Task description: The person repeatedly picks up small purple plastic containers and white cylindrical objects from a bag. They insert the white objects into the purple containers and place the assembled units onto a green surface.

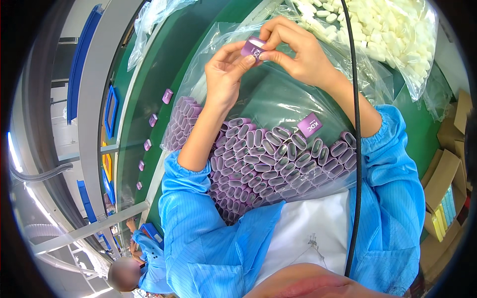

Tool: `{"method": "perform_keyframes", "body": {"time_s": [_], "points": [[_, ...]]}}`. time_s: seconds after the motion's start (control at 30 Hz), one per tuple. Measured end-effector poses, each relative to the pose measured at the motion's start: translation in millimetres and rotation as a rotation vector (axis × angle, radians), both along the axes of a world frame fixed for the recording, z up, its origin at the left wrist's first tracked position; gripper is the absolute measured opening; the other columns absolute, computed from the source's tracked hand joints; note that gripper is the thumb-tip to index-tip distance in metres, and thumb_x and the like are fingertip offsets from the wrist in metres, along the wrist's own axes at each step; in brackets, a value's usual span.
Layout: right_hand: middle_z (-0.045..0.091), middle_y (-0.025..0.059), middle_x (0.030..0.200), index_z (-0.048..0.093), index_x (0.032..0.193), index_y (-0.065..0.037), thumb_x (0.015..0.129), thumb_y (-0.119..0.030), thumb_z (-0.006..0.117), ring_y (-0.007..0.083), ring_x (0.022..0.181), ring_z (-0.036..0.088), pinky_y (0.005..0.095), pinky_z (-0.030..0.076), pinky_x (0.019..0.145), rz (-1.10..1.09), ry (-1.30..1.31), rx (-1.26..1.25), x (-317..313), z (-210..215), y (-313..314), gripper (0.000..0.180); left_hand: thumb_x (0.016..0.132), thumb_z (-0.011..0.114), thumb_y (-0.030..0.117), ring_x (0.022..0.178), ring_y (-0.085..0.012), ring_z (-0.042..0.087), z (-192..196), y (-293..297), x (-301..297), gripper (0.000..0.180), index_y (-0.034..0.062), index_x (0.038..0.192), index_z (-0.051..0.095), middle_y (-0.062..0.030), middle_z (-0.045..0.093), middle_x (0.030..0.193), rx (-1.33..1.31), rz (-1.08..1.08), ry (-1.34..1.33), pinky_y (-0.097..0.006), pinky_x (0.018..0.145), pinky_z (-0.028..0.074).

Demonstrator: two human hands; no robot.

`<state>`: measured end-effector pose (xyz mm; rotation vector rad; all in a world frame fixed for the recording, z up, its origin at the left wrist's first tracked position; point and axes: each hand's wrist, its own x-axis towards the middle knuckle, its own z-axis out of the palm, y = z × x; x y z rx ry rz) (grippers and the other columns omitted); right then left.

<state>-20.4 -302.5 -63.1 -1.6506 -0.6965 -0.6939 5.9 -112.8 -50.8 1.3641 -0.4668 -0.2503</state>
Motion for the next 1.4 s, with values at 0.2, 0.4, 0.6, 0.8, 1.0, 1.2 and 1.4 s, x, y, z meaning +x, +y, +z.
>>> {"method": "perform_keyframes", "body": {"time_s": [0.2,0.4,0.6,0.8,1.0,1.2,1.4], "points": [[0.058,0.0086,0.096,0.056,0.083,-0.002,0.075,-0.004,0.071,0.0202,0.088,0.057,0.0320,0.046,0.078,0.016,0.006,-0.042,5.5,-9.5,3.6,0.017,0.085,0.064,0.001,0.093,-0.0200,0.064,1.2,11.3,3.1,0.030,-0.0036,0.113,0.056,-0.0142,0.064,0.104,0.090,-0.051,0.060,-0.035,0.086,0.054],[0.062,0.0067,0.093,0.062,0.104,-0.003,0.079,-0.006,0.069,0.0143,0.082,0.060,0.0281,0.048,0.076,-0.041,0.335,0.070,5.4,11.6,-21.3,0.026,0.086,0.066,0.008,0.088,-0.0196,0.065,23.6,66.5,42.8,0.030,-0.0065,0.111,0.059,-0.0142,0.065,0.099,0.417,0.352,-0.345,-0.030,0.083,0.051],[0.064,0.0222,0.087,0.065,0.087,-0.001,0.067,0.002,0.056,0.0382,0.088,0.061,0.0427,0.049,0.075,-0.727,0.272,-0.642,41.6,-19.6,-114.5,0.022,0.085,0.066,0.009,0.083,-0.0201,0.066,-14.4,246.4,158.5,0.034,-0.0060,0.115,0.057,-0.0146,0.064,0.100,0.661,0.473,0.162,-0.027,0.074,0.054],[0.064,0.0241,0.079,0.064,0.074,0.003,0.070,0.000,0.054,0.0395,0.080,0.063,0.0463,0.050,0.071,-0.815,0.300,-0.740,46.0,-34.0,-110.8,0.011,0.080,0.069,0.024,0.090,-0.0301,0.062,2.3,192.6,117.5,0.045,0.0050,0.119,0.058,-0.0205,0.062,0.101,1.750,0.664,-0.386,-0.039,0.076,0.051],[0.062,0.0291,0.075,0.063,0.073,0.006,0.073,-0.003,0.053,0.0411,0.076,0.064,0.0491,0.050,0.067,-0.934,0.480,-0.768,49.5,-33.3,-108.9,0.013,0.078,0.073,0.026,0.078,-0.0196,0.062,17.1,-11.5,-37.6,0.030,0.0039,0.097,0.067,-0.0114,0.065,0.094,1.008,-0.180,-0.659,-0.032,0.067,0.049],[0.062,0.0268,0.082,0.065,0.079,0.004,0.074,-0.002,0.056,0.0387,0.081,0.062,0.0405,0.050,0.068,-1.005,0.304,-0.905,29.4,-27.9,-104.2,0.012,0.075,0.077,0.022,0.078,-0.0163,0.063,8.5,-57.0,-64.2,0.028,0.0008,0.089,0.062,-0.0076,0.066,0.082,1.006,-0.531,-0.439,-0.030,0.070,0.049],[0.063,0.0179,0.084,0.067,0.090,0.000,0.079,-0.008,0.065,0.0334,0.075,0.061,0.0378,0.048,0.066,-0.206,0.280,-0.024,3.4,21.1,-37.8,0.014,0.077,0.074,0.006,0.084,-0.0126,0.065,2.1,-28.7,-1.6,0.025,-0.0026,0.099,0.066,-0.0098,0.069,0.091,0.523,0.120,-0.348,-0.026,0.078,0.050]]}}
